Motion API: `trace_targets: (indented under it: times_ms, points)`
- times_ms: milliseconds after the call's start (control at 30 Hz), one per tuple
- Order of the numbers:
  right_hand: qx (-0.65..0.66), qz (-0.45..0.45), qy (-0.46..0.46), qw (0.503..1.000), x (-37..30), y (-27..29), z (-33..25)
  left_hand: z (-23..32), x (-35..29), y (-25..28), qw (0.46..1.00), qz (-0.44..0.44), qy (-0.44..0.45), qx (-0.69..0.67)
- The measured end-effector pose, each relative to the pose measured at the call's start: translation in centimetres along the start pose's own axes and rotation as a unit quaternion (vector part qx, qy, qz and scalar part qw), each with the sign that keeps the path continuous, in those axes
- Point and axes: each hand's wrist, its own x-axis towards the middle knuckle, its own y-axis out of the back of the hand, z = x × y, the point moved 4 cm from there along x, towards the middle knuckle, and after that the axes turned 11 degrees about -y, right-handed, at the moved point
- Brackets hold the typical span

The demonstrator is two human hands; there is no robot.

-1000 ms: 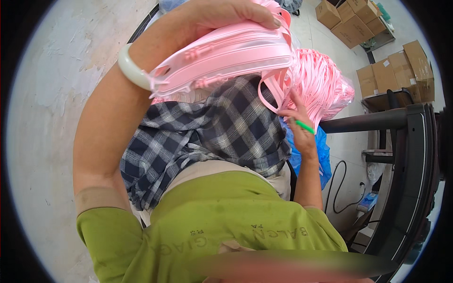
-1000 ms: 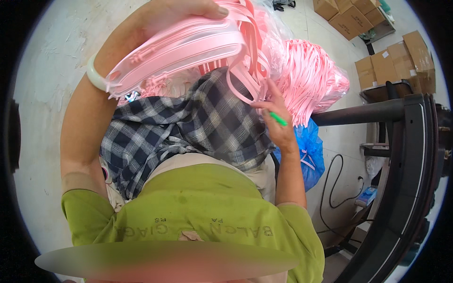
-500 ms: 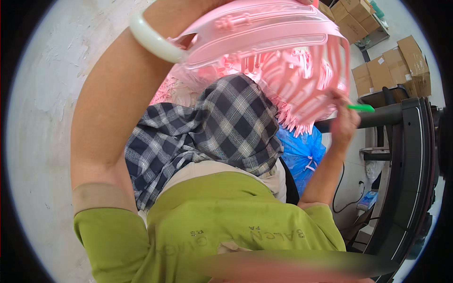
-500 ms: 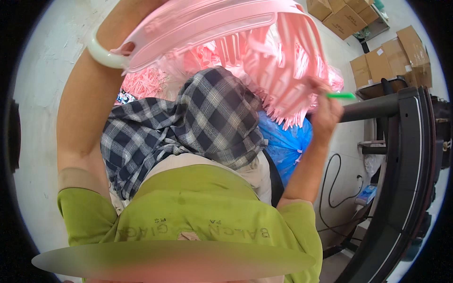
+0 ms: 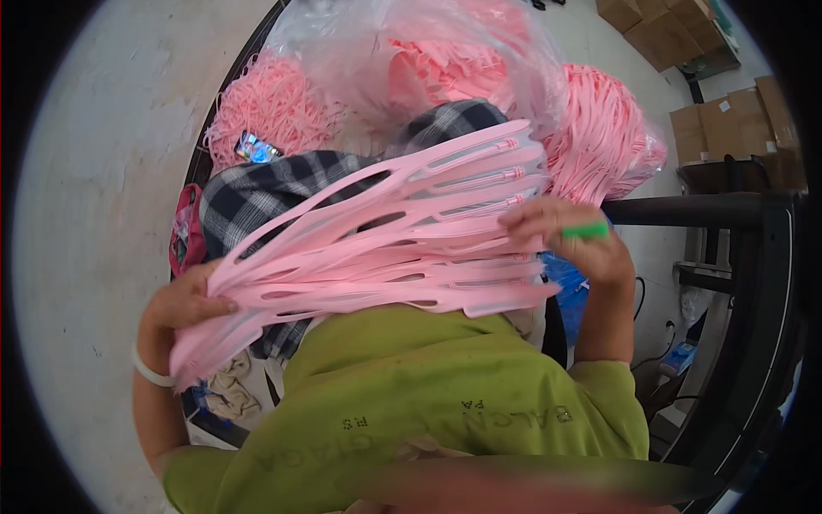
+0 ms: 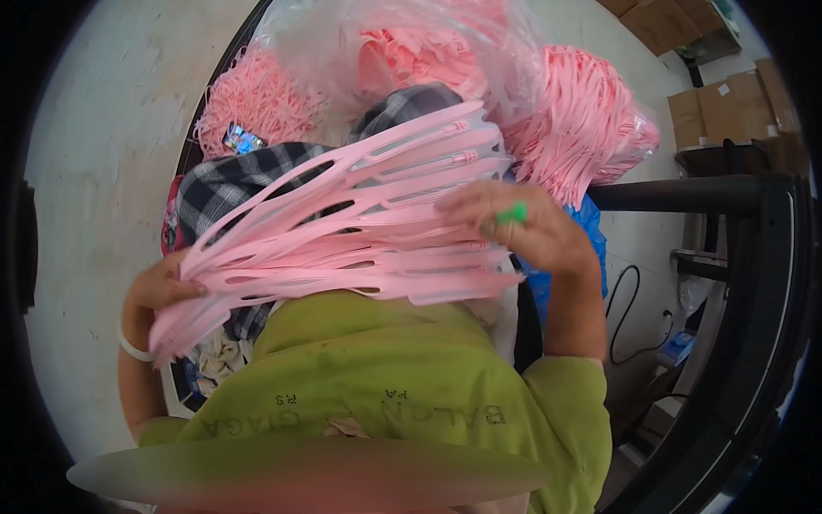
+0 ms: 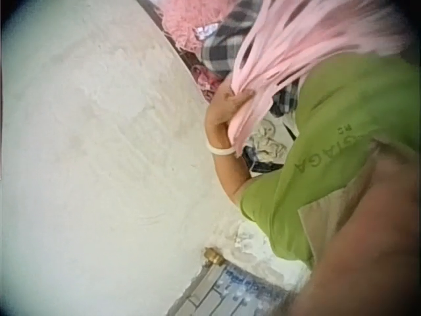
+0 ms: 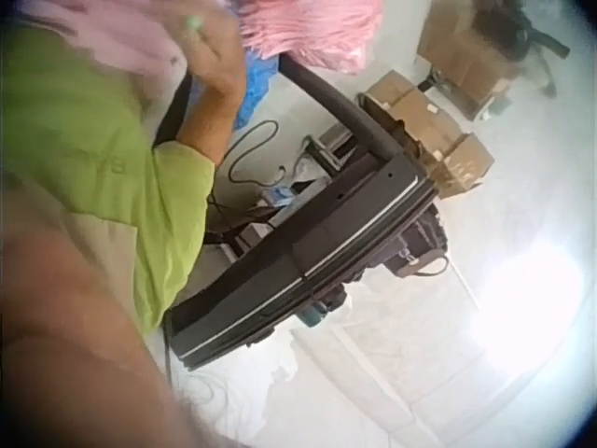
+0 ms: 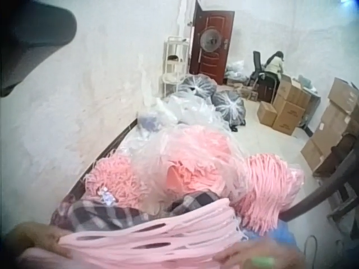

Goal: The person assembles pink plastic components using a green hook tool.

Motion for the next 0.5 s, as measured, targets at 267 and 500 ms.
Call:
trace_targets:
  times_ms: [267,500]
  points:
    - [-0.109,0.172,-0.118,0.972,3.7,3.0,3.6,0.1,-1.3,0.8,0.976,0.049,-0.097,0.191]
    - [-0.076,0.259,-0.146,0.952,1.7,4.4,5.0,9.5,3.7,1.7,0.868,0.102,-0.218,0.434]
